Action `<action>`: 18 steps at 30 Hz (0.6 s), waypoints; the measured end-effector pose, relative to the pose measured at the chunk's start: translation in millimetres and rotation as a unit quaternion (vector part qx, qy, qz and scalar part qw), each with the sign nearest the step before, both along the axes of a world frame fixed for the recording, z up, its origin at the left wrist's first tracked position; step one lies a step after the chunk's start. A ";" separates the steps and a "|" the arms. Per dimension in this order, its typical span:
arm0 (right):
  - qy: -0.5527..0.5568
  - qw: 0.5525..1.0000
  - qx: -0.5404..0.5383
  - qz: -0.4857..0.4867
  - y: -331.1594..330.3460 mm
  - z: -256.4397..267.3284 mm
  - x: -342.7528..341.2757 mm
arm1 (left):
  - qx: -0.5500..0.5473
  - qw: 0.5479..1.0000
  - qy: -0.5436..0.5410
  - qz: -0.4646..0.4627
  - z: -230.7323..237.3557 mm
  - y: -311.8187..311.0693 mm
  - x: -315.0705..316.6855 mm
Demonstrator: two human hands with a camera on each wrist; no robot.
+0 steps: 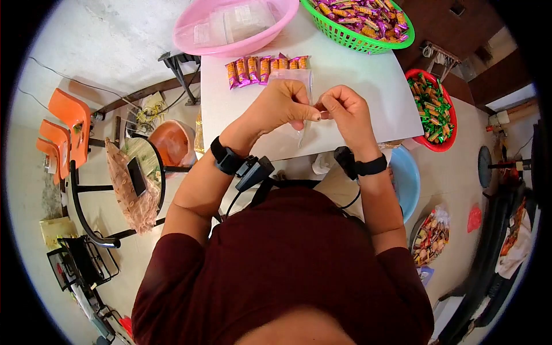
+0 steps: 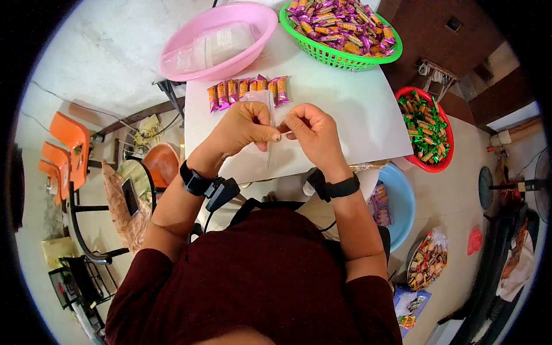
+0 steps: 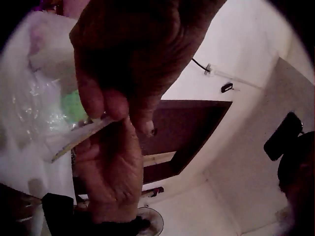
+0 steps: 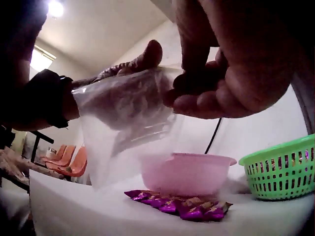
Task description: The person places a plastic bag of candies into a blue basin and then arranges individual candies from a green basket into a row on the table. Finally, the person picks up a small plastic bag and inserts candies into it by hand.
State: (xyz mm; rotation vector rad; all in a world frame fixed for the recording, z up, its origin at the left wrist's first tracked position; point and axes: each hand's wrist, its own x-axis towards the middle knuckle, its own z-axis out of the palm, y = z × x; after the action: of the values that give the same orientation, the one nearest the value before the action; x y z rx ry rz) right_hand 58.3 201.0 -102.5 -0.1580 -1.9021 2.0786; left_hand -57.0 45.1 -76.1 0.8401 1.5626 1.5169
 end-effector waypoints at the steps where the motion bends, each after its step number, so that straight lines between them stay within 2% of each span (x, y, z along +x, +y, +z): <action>1: -0.012 1.000 -0.009 -0.008 0.1 2.9 0.8 | 0.002 1.000 -0.012 0.024 0.8 -0.9 0.0; 7: -0.007 0.998 -0.017 -0.067 3.5 2.6 0.5 | 0.030 0.989 -0.081 0.122 -6.7 -4.6 -6.1; 9: -0.008 0.998 0.038 -0.047 2.0 -3.8 -0.3 | 0.068 0.978 -0.138 0.143 -8.4 -3.0 -5.6; 13: 0.042 0.991 0.119 -0.040 -15.0 -2.5 -3.2 | 0.097 0.970 -0.171 0.144 -15.3 0.2 -5.1; 16: 0.023 0.991 0.127 -0.026 -19.3 -2.0 -4.3 | 0.087 0.973 -0.169 0.129 -18.9 1.8 -1.5; 18: 0.019 0.996 0.089 -0.011 -18.4 -6.6 -4.1 | 0.083 0.974 -0.175 0.121 -19.3 1.5 2.6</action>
State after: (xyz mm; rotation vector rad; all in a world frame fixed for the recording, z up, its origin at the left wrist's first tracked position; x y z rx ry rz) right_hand 54.2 182.6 -109.1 -0.0971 -2.0410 1.8717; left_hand -54.4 46.6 -95.4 0.4456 1.3240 1.8759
